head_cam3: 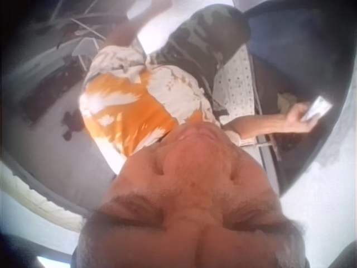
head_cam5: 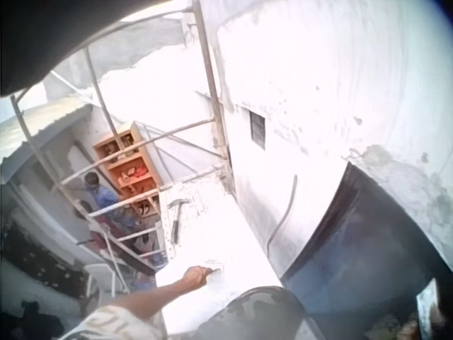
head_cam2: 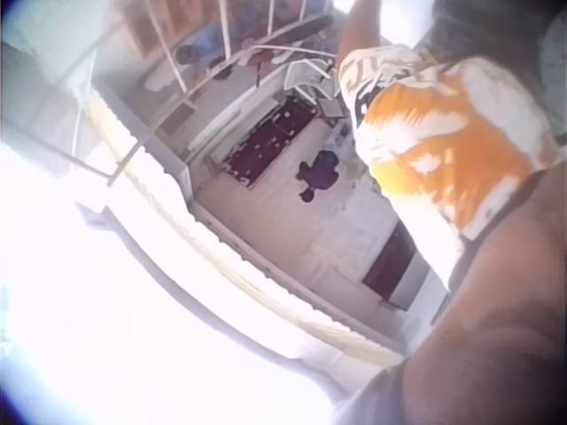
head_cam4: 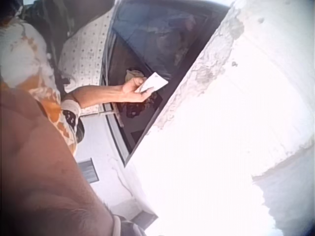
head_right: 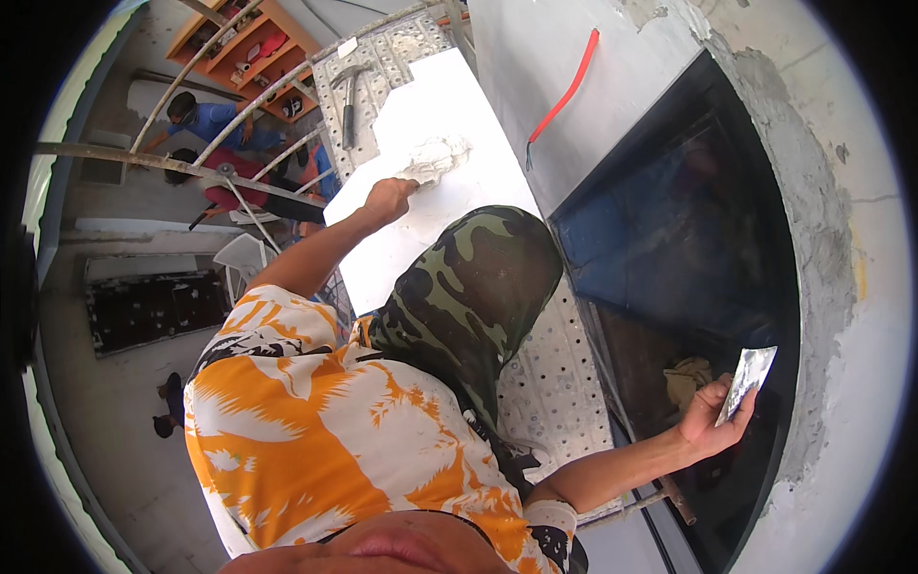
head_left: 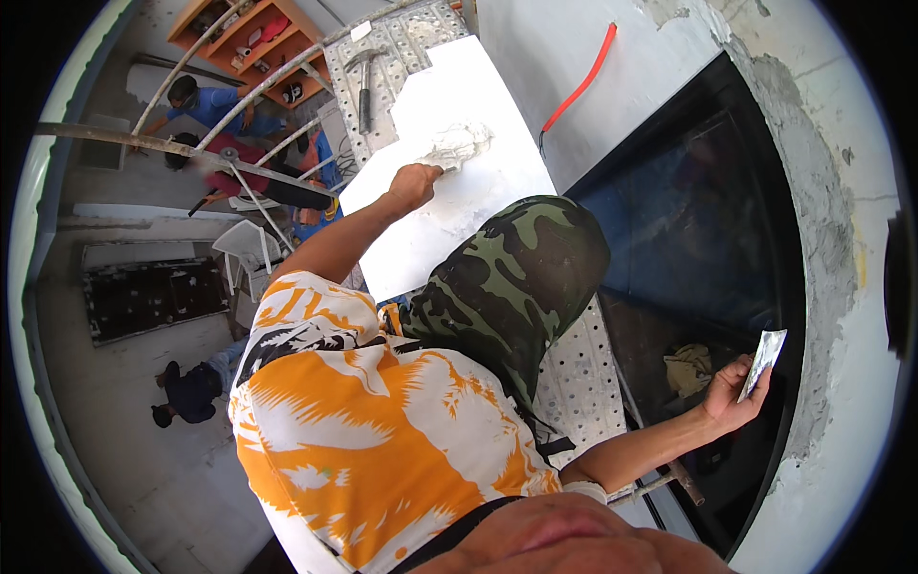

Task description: The person applies plaster to a ceiling area using a hawk and trowel. They repeatedly scoop plaster from the hawk and smooth it onto the ceiling surface, working along the edge of a window opening.

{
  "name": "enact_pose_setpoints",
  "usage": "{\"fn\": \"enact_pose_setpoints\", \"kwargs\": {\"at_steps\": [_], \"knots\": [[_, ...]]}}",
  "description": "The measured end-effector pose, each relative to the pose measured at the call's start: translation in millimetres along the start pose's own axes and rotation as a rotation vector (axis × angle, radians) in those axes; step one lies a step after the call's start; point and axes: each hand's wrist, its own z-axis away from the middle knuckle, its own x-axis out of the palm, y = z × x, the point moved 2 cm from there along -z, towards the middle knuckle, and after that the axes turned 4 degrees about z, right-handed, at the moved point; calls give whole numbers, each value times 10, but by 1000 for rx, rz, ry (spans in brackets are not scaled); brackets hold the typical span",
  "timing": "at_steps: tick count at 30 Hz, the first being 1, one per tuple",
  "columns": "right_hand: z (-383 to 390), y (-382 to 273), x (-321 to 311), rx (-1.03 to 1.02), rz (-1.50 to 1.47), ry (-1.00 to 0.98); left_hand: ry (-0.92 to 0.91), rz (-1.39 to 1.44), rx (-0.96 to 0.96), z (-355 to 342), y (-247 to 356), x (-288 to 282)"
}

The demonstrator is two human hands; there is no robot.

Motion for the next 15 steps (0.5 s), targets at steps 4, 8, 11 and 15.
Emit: {"fn": "enact_pose_setpoints", "kwargs": {"at_steps": [4, 8, 11, 15], "knots": [[-12, 32, -74, -17, -7, 76, 118, 18, -8, -56, 0, -43], [-26, 64, -86, -9, 17, 99, 21, -65, -8, -37, 191, 61], [-22, 64, -74, -3, 0, 79, -3, -77, 21, 96, 222, 48], [-12, 49, -67, -46, 42, 74, 212, -51, 7, 114, 192, 68]]}}
